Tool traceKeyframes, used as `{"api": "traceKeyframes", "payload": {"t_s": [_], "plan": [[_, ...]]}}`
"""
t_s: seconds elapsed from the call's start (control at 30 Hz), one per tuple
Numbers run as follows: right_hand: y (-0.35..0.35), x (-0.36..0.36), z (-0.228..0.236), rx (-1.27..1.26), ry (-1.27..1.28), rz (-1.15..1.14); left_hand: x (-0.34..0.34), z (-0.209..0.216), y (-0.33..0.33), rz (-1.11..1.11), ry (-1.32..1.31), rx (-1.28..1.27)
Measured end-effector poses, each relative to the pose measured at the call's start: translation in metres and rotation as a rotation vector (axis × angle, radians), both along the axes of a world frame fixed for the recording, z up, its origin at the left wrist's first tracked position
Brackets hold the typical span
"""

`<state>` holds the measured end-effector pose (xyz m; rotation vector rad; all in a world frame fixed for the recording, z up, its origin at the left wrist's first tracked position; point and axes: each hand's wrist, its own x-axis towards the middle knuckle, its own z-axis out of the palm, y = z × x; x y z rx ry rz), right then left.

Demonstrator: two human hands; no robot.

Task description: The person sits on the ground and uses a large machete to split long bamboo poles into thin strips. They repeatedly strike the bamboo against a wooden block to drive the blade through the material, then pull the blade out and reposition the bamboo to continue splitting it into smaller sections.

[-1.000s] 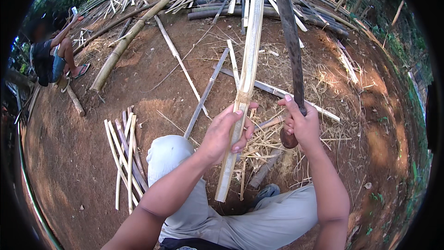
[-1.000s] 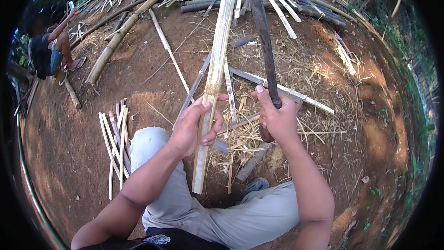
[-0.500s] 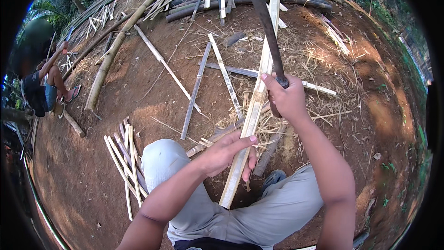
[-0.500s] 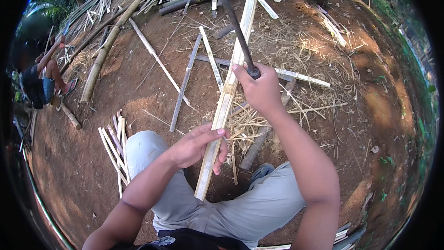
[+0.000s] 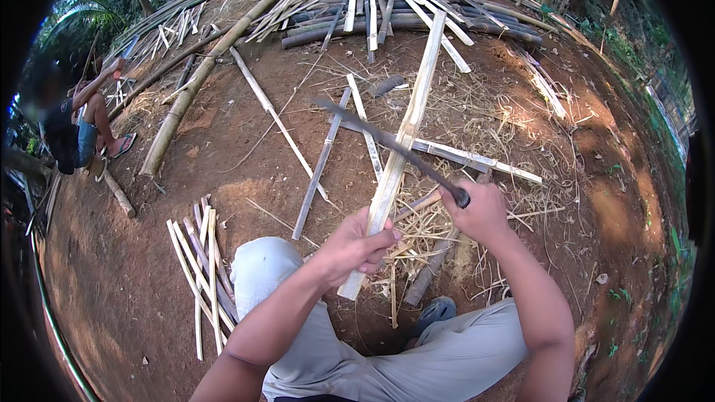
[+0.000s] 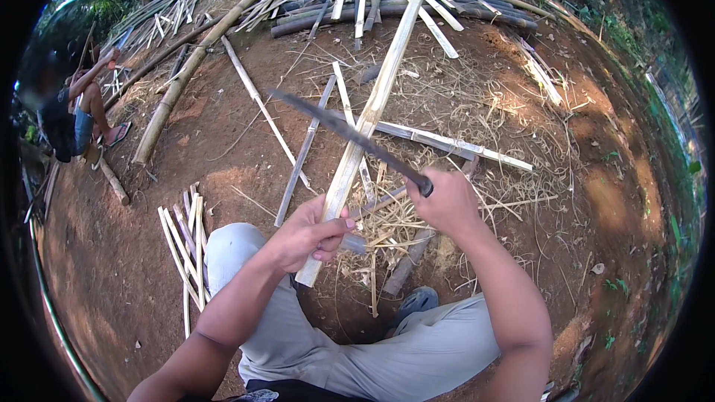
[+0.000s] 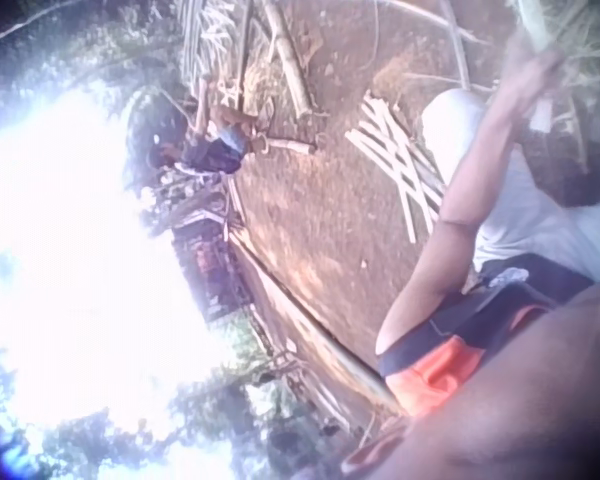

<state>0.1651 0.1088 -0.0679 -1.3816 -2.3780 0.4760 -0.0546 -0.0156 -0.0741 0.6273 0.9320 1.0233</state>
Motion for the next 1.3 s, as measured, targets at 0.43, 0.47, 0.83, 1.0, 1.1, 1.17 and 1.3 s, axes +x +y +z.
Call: {"api": "traceKeyframes", "payload": {"t_s": [0.43,0.47,0.83,1.0,1.1,1.17,1.3], "plan": [[0.043,0.008,-0.008,0.018,-0.079,-0.207,0.028,-0.001,-0.027,-0.088,0.322,-0.048],[0.05,0.016,-0.011,0.101,-0.05,-0.276,0.036,-0.014,-0.03,-0.079,0.397,0.031],[0.047,0.011,-0.007,0.091,0.004,-0.288,0.021,-0.013,-0.033,-0.034,0.427,0.136],[-0.007,-0.009,-0.004,0.326,-0.071,0.211,0.016,-0.022,-0.022,0.108,0.56,0.289],[0.015,-0.003,-0.009,0.243,-0.036,0.116,0.018,-0.014,-0.033,0.056,0.654,0.253],[0.049,0.009,0.003,-0.051,0.001,-0.282,0.025,-0.023,-0.043,-0.02,0.618,0.216],[0.044,0.026,-0.003,0.186,0.07,-0.161,0.024,-0.03,-0.04,0.0,0.663,0.331]]}}
